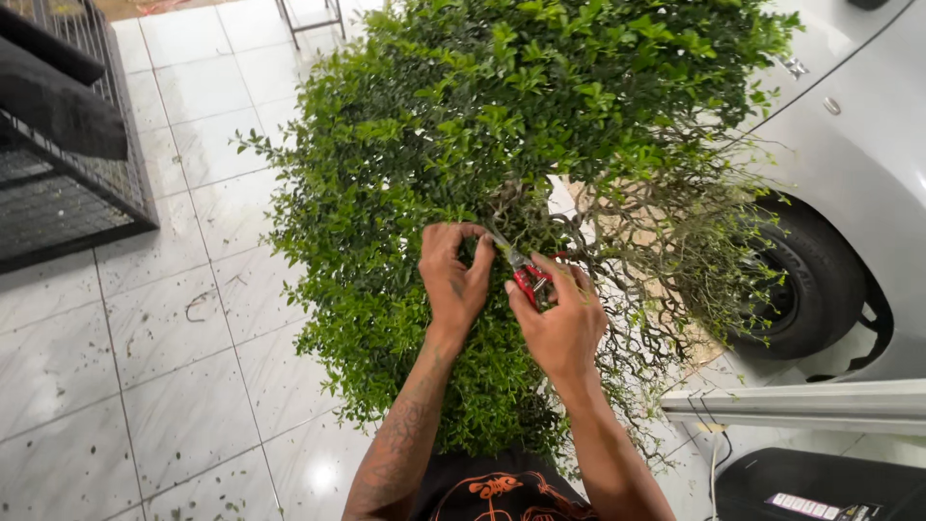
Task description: The person uses red-handled pruning shears to trim the branches and leaves of a large, leafy green plant. The hands carefully select and cut small twigs and foliage from the dense bush, which is positioned on a tiled floor next to a white vehicle.
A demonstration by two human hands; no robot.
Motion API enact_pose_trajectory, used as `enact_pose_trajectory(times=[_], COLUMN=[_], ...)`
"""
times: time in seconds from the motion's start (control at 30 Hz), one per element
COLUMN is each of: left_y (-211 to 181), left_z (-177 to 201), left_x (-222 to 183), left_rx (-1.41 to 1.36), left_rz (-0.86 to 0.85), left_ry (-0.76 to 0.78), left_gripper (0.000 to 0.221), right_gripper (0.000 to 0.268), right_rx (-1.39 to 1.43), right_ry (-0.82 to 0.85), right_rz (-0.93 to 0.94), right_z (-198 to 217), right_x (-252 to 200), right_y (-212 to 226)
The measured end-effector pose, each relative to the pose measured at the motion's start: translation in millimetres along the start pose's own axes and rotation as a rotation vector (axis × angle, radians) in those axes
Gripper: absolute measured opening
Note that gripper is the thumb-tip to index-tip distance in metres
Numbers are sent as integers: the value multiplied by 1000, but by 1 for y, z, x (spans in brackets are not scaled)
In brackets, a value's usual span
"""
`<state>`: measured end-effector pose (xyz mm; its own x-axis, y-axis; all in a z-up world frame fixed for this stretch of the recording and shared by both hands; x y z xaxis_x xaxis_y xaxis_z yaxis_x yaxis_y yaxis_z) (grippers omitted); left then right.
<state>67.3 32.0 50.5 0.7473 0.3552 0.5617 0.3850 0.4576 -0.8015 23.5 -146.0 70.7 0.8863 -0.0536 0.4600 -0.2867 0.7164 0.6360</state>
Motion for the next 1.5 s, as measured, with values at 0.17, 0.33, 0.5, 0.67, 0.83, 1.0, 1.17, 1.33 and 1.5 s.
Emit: enact_pose_trajectory(times=[0.17, 0.33, 0.5, 0.67, 0.83, 1.0, 1.17, 1.33, 1.5], left_y=[3, -2, -3, -25, -29, -1, 17, 17, 9], left_z=[-2, 0, -2, 2, 3, -7, -19, -24, -21], left_x=[0, 1, -2, 2, 4, 5, 18, 26, 18], left_rx=[-12, 17, 53, 65, 87, 50, 277, 284, 219], left_rz=[-20, -56, -76, -136, -76, -35, 186, 202, 320], left_ry=[-13, -18, -30, -17, -13, 34, 318, 441, 491], left_gripper=[5, 6, 7, 11, 16, 11, 44, 57, 44], right_gripper=[44, 42, 43, 45, 47, 45, 49, 50, 51], right_rx=[-3, 29, 141, 82, 2, -35, -11, -104, -89], right_ry=[-13, -16, -1, 39, 13, 17, 58, 68, 58], right_rz=[10, 24, -56, -102, -31, 2, -50, -45, -64], right_z=[-9, -13, -8, -8, -4, 5, 10, 11, 1], right_x=[4, 2, -10, -15, -21, -14, -8, -10, -15], right_y=[1, -7, -17, -22, -21, -3, 1, -3, -19])
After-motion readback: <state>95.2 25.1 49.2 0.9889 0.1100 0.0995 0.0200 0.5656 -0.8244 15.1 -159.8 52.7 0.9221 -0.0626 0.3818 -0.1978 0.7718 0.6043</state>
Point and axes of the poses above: each hand's wrist, its own x-axis towards the middle knuckle, its own z-axis out of the back of the hand, y = z × x, the point moved 9 cm from there along x, towards the middle knuckle, and after that the axes turned 11 degrees about x, right-handed, at the moved point
